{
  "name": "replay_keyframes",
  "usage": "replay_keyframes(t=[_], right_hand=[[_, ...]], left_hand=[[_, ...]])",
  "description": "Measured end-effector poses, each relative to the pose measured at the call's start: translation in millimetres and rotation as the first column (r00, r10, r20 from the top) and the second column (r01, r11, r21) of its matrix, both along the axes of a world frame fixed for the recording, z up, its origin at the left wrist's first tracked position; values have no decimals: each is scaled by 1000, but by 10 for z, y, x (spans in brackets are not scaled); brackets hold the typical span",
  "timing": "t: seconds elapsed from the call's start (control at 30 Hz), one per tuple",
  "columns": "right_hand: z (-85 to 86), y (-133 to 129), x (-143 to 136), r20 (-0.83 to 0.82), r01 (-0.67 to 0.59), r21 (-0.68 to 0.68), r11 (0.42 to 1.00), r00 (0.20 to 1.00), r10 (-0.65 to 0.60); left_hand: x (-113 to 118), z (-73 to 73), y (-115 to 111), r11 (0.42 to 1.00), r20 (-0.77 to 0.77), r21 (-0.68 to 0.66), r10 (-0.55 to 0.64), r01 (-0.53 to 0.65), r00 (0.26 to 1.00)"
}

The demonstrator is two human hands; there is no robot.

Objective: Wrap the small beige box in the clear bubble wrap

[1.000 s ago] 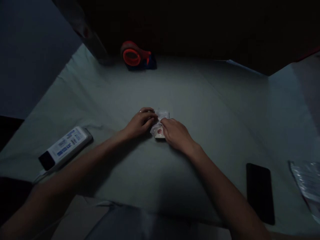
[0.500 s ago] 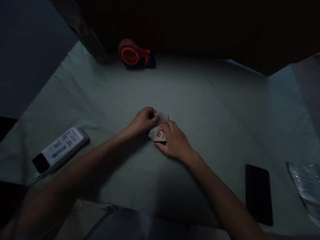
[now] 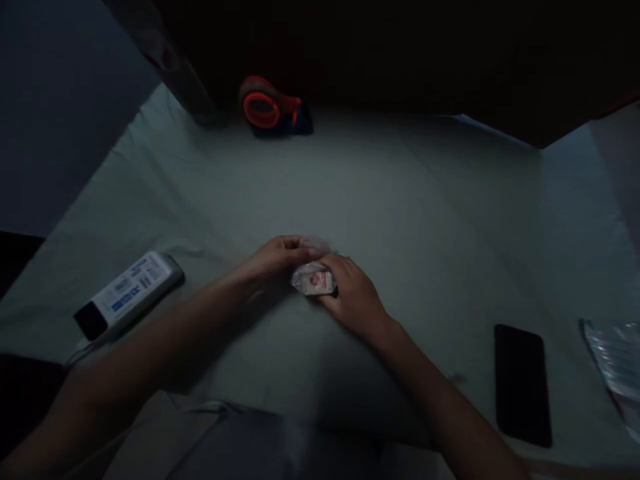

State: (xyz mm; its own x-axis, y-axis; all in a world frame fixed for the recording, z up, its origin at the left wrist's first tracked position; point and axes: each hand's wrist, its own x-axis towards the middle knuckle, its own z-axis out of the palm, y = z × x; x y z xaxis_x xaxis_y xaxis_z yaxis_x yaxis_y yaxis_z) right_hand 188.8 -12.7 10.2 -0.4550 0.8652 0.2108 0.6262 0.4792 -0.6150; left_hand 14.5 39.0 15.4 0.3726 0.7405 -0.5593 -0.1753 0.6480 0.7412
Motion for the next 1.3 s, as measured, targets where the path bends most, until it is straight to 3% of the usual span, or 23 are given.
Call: replay_keyframes(t=[0.1, 0.23, 0.4, 0.5, 0.63, 0.77, 0.93, 1.1, 1.3], right_hand=[[35, -52, -32, -9, -7, -6, 1000, 1000, 7], [125, -76, -48, 13, 86, -47, 995, 996, -85], [273, -54, -48, 1, 169, -224, 960, 985, -173], [320, -48, -22, -22, 209, -299, 931, 974, -226], [308, 7, 86, -200, 107, -355, 929, 962, -187], [309, 113, 140, -307, 118, -424, 898, 914, -265], [433, 139, 18, -321, -20, -301, 953, 944, -81], [497, 18, -56, -314, -57, -82, 995, 949, 28], [513, -166, -69, -137, -133, 171, 976, 978, 157]], left_hand=[[-55, -23, -53, 997, -40, 8, -78, 79, 996], [-109, -4, -139, 982, -124, 163, -72, 92, 990], [-185, 128, -290, 901, -146, 333, -243, 279, 959], [-212, 154, -364, 894, -167, 339, -249, 292, 954], [-234, 145, -423, 916, -87, 297, -255, 269, 963], [-251, 157, -499, 852, -232, 347, -327, 393, 916], [-243, 157, -566, 813, -339, 371, -332, 449, 880], [-236, 172, -520, 817, -327, 460, -208, 348, 922], [-305, 188, -494, 792, -338, 531, -127, 300, 933]])
